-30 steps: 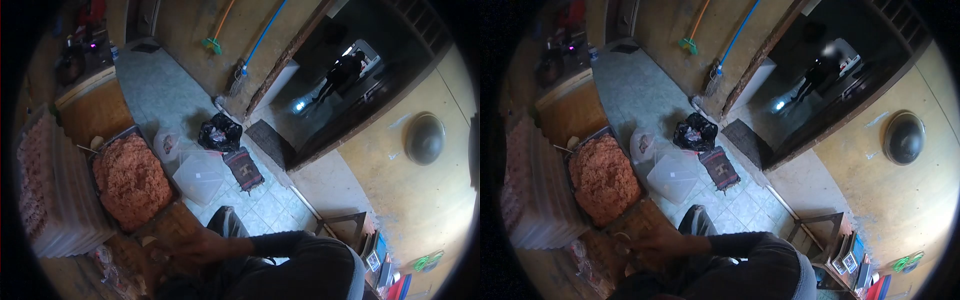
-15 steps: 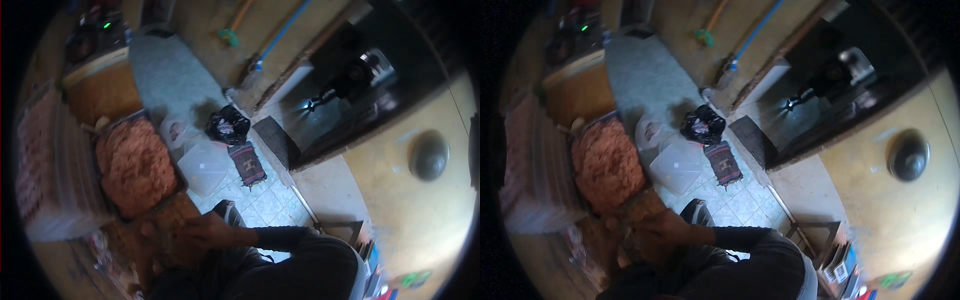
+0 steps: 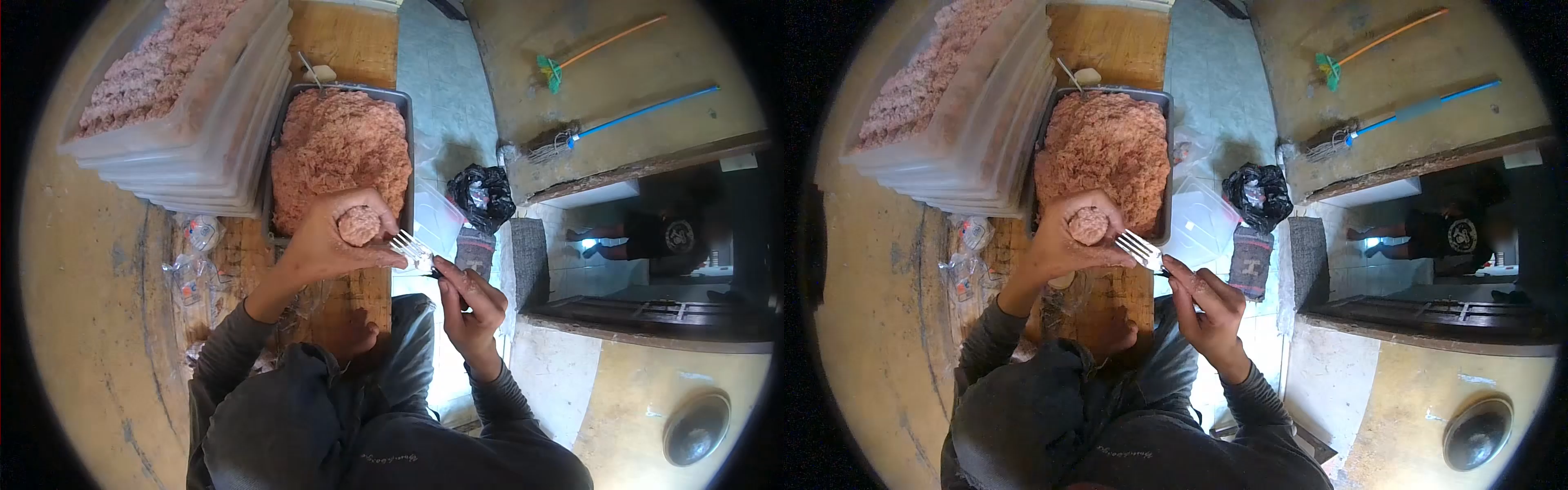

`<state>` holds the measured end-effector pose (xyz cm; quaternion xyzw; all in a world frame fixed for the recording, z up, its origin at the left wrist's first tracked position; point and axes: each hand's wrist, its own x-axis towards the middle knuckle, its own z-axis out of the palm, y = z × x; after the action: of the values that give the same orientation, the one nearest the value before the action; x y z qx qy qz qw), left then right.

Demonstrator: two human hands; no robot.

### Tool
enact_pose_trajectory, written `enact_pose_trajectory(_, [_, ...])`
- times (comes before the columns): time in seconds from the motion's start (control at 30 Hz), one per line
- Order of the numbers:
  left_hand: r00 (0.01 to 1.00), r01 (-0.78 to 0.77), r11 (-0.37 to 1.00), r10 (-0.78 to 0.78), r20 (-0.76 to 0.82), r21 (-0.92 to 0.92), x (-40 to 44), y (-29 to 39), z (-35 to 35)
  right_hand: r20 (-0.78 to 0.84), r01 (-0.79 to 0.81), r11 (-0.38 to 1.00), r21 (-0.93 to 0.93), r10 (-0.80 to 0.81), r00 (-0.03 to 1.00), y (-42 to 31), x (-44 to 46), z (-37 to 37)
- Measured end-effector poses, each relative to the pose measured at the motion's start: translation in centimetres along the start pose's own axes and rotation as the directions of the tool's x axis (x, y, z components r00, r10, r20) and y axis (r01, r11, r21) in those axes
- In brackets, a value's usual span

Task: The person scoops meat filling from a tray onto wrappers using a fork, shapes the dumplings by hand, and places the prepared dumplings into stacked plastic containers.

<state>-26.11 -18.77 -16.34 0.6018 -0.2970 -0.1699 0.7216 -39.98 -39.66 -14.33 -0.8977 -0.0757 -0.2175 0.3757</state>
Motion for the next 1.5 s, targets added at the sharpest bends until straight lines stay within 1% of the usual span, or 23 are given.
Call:
enact_pose_trajectory(0.17, [0.998,-0.069,0.974,0.070,0.003,0.214,-1.4,-1.5,-0.3,0.003,0.008,0.999,0.038,-0.008,1.000,-1.1,0.0,0.0])
enact_pose_trajectory(0.2, [0.996,-0.087,0.956,0.093,-0.005,0.279,-1.9,-2.0,0.0,-0.056,0.080,0.993,0.088,-0.076,0.996,-0.9,0.1,0.8])
enact_pose_trajectory(0.23, [0.994,-0.113,0.951,0.112,0.020,0.287,-2.6,-3.2,0.3,0.014,0.022,0.996,0.092,-0.024,1.000,-0.6,-0.7,0.9])
enact_pose_trajectory(0.33, [0.991,-0.079,0.962,0.103,-0.080,0.260,-4.4,-4.7,0.5,0.160,-0.067,0.997,0.028,0.062,0.985,-1.4,-1.7,1.6])
enact_pose_trajectory(0.4, [0.959,0.109,0.969,-0.043,-0.281,0.222,-4.4,-3.9,0.5,0.170,-0.108,0.987,0.121,0.087,0.982,-2.0,-2.8,2.3])
enact_pose_trajectory(0.47, [0.942,0.037,0.935,0.086,-0.324,0.353,-4.3,-2.5,0.3,0.124,-0.152,0.974,0.169,0.132,0.983,-1.8,-4.2,2.8])
enact_pose_trajectory(0.53, [0.947,0.087,0.916,0.046,-0.318,0.393,-5.3,-0.9,-0.3,0.043,-0.190,0.969,0.159,0.185,0.982,-1.7,-5.4,3.1])
enact_pose_trajectory(0.57, [0.963,0.183,0.923,-0.098,-0.253,0.338,-6.1,-0.6,-0.9,0.038,-0.181,0.964,0.196,0.177,0.983,-1.2,-6.1,3.4])
enact_pose_trajectory(0.63, [0.963,0.246,0.904,-0.186,-0.197,0.349,-7.7,-2.2,-1.6,-0.009,-0.200,0.957,0.208,0.207,0.978,-1.2,-6.9,3.2])
enact_pose_trajectory(0.7, [0.928,0.369,0.875,-0.327,-0.178,0.312,-9.1,-3.0,-1.2,0.069,-0.293,0.923,0.251,0.285,0.956,-1.5,-6.9,2.2])
enact_pose_trajectory(0.73, [0.934,0.356,0.878,-0.330,-0.134,0.321,-8.9,-2.2,-0.6,0.104,-0.369,0.882,0.293,0.354,0.929,-1.5,-7.1,2.0])
enact_pose_trajectory(0.8, [0.881,0.468,0.861,-0.473,-0.028,0.199,-9.1,-0.8,0.1,0.034,-0.344,0.896,0.281,0.349,0.936,-0.5,-7.0,2.4])
enact_pose_trajectory(0.9, [0.919,0.326,0.866,-0.385,0.089,0.379,-8.9,-1.6,-0.8,0.003,-0.314,0.908,0.277,0.326,0.945,-0.4,-6.5,3.0])
enact_pose_trajectory(0.93, [0.920,0.326,0.867,-0.383,0.085,0.377,-8.9,-1.2,-0.4,-0.004,-0.316,0.904,0.288,0.331,0.943,-0.4,-6.3,3.1])
enact_pose_trajectory(1.0, [0.815,0.579,0.800,-0.570,-0.103,0.155,-9.0,0.2,0.4,0.014,-0.302,0.906,0.296,0.312,0.950,-0.5,-5.8,3.5])
enact_pose_trajectory(1.03, [0.812,0.584,0.797,-0.574,-0.107,0.158,-9.9,-1.6,-0.4,0.032,-0.288,0.909,0.302,0.292,0.956,-0.5,-5.5,3.8])
enact_pose_trajectory(1.07, [0.807,0.586,0.790,-0.551,-0.213,0.178,-11.6,-5.0,-1.6,0.039,-0.288,0.907,0.308,0.290,0.956,-0.6,-5.3,4.1])
enact_pose_trajectory(1.13, [0.790,0.594,0.782,-0.521,-0.324,0.191,-11.3,-4.6,-1.4,0.075,-0.261,0.922,0.285,0.250,0.965,-0.6,-4.7,4.5])
enact_pose_trajectory(1.2, [0.847,0.531,0.839,-0.522,-0.105,0.117,-10.8,-3.1,-1.4,0.077,-0.254,0.919,0.302,0.242,0.967,-0.7,-4.3,5.0])
enact_pose_trajectory(1.23, [0.845,0.533,0.839,-0.522,-0.118,0.111,-11.2,-3.9,-1.5,0.068,-0.247,0.915,0.319,0.238,0.969,-0.7,-4.1,5.3])
enact_pose_trajectory(1.33, [0.929,0.311,0.869,-0.194,-0.314,0.384,-12.5,-7.0,-2.4,0.090,-0.268,0.903,0.336,0.252,0.963,-0.7,-4.0,5.9])
enact_pose_trajectory(1.43, [0.980,0.189,0.871,-0.141,-0.139,0.453,-11.5,-5.9,-2.9,0.118,-0.288,0.898,0.332,0.263,0.957,-0.5,-4.4,6.3])
enact_pose_trajectory(1.5, [0.943,0.332,0.922,-0.332,-0.033,0.201,-9.5,-0.7,-0.9,0.118,-0.289,0.897,0.334,0.264,0.957,-0.5,-4.5,6.2])
